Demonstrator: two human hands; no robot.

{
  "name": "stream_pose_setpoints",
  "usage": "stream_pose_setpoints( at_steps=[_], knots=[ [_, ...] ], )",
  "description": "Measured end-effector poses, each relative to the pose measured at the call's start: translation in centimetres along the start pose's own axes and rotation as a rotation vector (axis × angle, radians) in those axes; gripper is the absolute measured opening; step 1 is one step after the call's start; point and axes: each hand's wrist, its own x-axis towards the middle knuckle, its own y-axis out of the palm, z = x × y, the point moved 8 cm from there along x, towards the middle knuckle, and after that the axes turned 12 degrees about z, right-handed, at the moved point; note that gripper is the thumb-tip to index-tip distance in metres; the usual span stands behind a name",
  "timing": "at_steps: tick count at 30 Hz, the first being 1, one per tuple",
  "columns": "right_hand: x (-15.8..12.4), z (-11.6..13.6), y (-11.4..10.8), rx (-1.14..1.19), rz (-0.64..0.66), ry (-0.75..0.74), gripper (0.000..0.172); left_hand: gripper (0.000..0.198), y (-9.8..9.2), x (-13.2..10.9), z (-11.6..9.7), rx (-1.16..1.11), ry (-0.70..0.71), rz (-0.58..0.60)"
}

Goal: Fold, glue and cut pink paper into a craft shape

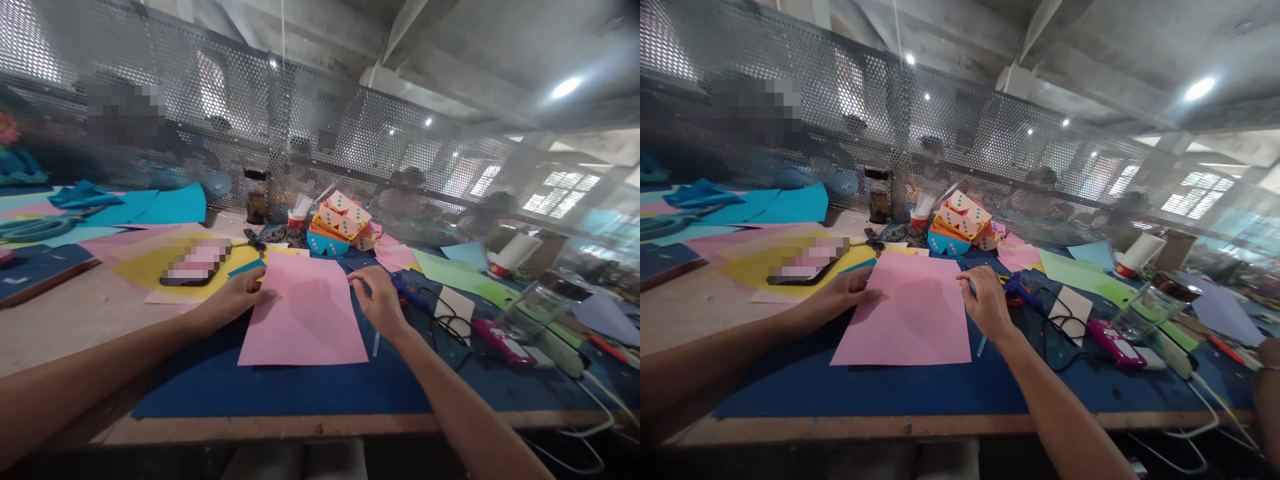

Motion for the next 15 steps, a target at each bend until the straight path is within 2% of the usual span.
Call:
stream_pose_setpoints(
  at_steps=[10,15],
  knots=[
    [0.0,-0.4,-0.1,0.009,-0.006,0.029,0.021,0.056,-0.1,-0.1,-0.1,-0.024,0.012,-0.008],
    [-0.1,0.7,-0.3,0.034,0.007,0.002,0.018,0.064,-0.2,-0.3,-0.3,-0.089,-0.011,-0.019]
  ],
)
